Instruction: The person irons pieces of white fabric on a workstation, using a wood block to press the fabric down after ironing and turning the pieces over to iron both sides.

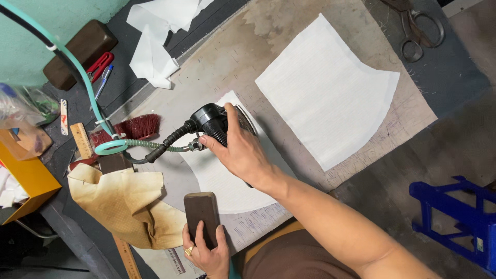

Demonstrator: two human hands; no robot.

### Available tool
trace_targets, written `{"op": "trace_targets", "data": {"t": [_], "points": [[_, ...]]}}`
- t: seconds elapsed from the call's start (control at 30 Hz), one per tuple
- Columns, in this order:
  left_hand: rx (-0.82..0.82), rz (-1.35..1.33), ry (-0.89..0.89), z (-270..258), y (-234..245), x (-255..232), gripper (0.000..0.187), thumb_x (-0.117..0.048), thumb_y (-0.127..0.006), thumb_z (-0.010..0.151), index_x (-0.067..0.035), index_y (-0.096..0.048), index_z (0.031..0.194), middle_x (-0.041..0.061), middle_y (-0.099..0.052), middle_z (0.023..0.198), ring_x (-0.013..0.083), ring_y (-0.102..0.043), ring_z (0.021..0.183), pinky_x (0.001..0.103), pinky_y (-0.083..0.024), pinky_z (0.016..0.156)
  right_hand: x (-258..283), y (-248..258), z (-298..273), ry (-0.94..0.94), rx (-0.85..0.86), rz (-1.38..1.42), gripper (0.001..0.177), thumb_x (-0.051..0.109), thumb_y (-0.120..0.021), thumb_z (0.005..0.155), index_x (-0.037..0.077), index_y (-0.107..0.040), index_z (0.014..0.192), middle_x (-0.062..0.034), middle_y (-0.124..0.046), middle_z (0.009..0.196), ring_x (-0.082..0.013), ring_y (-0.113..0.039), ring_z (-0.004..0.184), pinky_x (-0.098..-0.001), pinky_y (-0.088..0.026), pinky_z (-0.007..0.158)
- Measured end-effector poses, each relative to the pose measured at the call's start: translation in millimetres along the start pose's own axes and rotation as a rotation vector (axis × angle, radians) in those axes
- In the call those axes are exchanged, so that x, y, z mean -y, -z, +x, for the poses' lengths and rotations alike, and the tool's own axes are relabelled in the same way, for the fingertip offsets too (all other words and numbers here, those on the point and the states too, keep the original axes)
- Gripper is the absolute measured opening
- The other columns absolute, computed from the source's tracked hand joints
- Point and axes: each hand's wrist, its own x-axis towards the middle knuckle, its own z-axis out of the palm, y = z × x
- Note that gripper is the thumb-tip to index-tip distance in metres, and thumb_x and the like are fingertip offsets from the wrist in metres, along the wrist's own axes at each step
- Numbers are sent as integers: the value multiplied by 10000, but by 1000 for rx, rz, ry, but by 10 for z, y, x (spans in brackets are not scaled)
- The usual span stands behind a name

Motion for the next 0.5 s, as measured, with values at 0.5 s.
{"op": "trace_targets", "data": {"t": [0.5], "points": [[59, -47, 37, 110, 93, -81, 413, -324, -806, 877, -111, -684, 1210, 278, -580, 1407, 396, -640, 1209, 459, -440, 955, -358, 26, -859, -271, 155, -328, 875, 545, -503, 963, 55, -242, 1640, -192, -738, 901, -367, -707, 763, -485, -512, 836]]}}
